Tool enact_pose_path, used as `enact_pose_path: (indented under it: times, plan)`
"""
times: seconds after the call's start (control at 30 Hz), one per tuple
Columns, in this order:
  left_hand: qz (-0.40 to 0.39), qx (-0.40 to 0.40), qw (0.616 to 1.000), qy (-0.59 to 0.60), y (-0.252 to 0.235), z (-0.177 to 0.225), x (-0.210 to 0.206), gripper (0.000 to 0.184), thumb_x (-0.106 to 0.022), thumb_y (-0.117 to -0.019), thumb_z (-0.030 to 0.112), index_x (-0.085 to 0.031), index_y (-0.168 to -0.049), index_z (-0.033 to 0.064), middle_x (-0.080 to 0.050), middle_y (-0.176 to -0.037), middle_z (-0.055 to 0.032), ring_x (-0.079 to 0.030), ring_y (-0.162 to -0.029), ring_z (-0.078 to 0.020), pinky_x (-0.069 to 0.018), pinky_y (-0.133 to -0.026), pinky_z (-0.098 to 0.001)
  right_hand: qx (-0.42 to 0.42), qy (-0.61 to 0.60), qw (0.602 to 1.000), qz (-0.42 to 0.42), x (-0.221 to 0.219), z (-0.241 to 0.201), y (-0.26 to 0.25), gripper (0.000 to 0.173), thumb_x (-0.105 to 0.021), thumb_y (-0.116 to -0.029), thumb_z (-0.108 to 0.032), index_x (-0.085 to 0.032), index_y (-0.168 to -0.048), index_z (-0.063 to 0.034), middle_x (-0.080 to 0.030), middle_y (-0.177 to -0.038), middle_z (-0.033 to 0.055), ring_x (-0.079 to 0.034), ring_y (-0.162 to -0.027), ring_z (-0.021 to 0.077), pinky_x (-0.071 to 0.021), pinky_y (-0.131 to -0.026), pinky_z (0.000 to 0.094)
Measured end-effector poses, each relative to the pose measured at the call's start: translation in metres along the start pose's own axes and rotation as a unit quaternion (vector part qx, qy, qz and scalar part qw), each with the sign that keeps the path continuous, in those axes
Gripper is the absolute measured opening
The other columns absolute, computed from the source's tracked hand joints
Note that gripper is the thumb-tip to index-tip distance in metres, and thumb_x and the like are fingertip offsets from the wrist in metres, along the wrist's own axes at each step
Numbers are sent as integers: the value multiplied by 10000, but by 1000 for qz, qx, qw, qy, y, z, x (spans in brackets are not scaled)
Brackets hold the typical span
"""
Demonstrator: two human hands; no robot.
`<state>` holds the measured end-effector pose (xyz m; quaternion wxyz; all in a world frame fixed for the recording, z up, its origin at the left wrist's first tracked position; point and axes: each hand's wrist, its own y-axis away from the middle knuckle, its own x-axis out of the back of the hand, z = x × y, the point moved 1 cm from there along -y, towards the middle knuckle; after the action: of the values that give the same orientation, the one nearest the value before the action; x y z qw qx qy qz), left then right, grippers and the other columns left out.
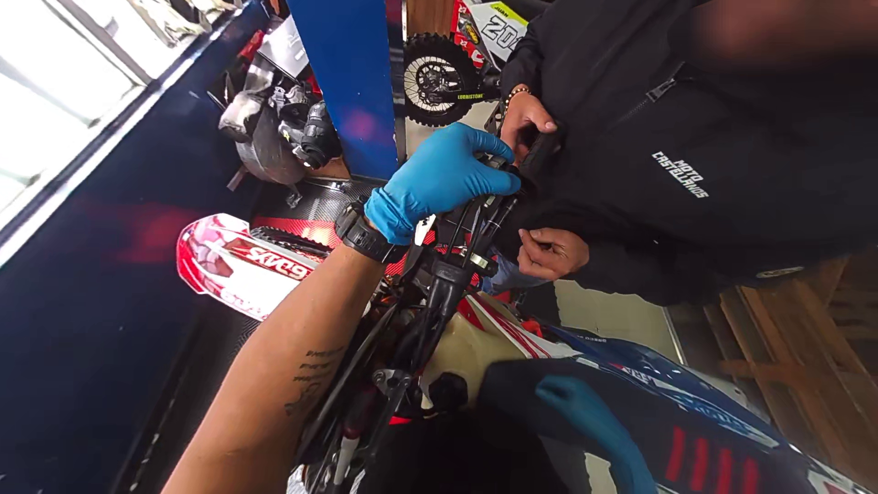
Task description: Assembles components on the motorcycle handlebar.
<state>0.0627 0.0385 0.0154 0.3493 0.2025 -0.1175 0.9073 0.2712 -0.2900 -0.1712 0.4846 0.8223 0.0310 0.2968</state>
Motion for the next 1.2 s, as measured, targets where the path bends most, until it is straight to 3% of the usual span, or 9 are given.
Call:
enact_pose_path:
  times: [0.07,0.17,0.3,0.4,0.63,0.8,1.03,1.13,1.2]
  plan:
    - [2,-5,999,-33,0,6,-1,315,-813,-835,330,-787,-1117,191,-764,-938,13,-710,-804,-85,-600,-720,-349,309,-71,940,125,35,-2,9,156,-693,-958,-182,-767,-1024,-62,-749,-977,33,-700,-891,116,-589,-827,318]
    - [4,-10,999,-48,-1,9,-4,315,-822,-828,329,-789,-1108,189,-763,-941,11,-711,-799,-88,-603,-721,-350,491,-71,812,310,89,-94,46,151,-693,-951,-220,-752,-1034,-108,-723,-1039,-3,-686,-940,89,-597,-812,292]
    - [8,4,999,-53,1,13,-5,289,-821,-833,304,-790,-1094,184,-765,-937,0,-717,-807,-100,-604,-724,-361,517,80,748,409,149,-215,47,191,-706,-929,-217,-767,-1083,-121,-628,-1313,75,-579,-1227,211,-507,-1002,402]
    - [7,-8,997,-78,0,12,-5,289,-814,-833,349,-791,-1079,199,-760,-931,7,-709,-811,-105,-591,-747,-389,523,158,742,388,157,-253,33,104,-737,-889,-172,-789,-956,-112,-596,-1376,113,-511,-1286,301,-421,-1065,478]
    - [7,-21,993,-118,-4,11,-4,346,-797,-831,444,-792,-1072,197,-738,-928,-15,-676,-831,-166,-543,-763,-490,506,233,755,345,168,-269,25,175,-701,-903,-241,-786,-902,-89,-573,-1413,127,-470,-1350,279,-373,-1123,439]
    - [-2,-18,993,-117,-5,12,-4,325,-791,-844,450,-786,-1059,207,-731,-924,7,-663,-830,-140,-530,-762,-466,529,171,777,295,167,-268,22,145,-724,-889,-225,-777,-896,-91,-563,-1422,101,-481,-1356,156,-413,-1107,319]
    - [11,-2,994,-112,-3,13,-3,280,-781,-837,430,-786,-1030,228,-727,-899,36,-651,-805,-102,-516,-744,-437,519,178,770,325,166,-263,18,276,-741,-867,-364,-765,-1009,-128,-474,-1537,102,-388,-1455,193,-342,-1182,380]
    - [9,-20,995,-100,-6,10,-4,285,-796,-836,411,-781,-1038,209,-716,-897,43,-630,-784,-70,-503,-725,-378,511,198,754,362,155,-269,13,231,-722,-870,-292,-795,-984,-105,-476,-1541,127,-351,-1478,254,-294,-1206,409]
    - [-13,-63,993,-103,-25,-8,1,337,-784,-809,545,-796,-1045,305,-732,-910,119,-674,-794,10,-593,-701,-312,506,202,743,389,149,-273,7,180,-706,-879,-243,-800,-936,-101,-523,-1502,117,-372,-1466,247,-292,-1211,390]
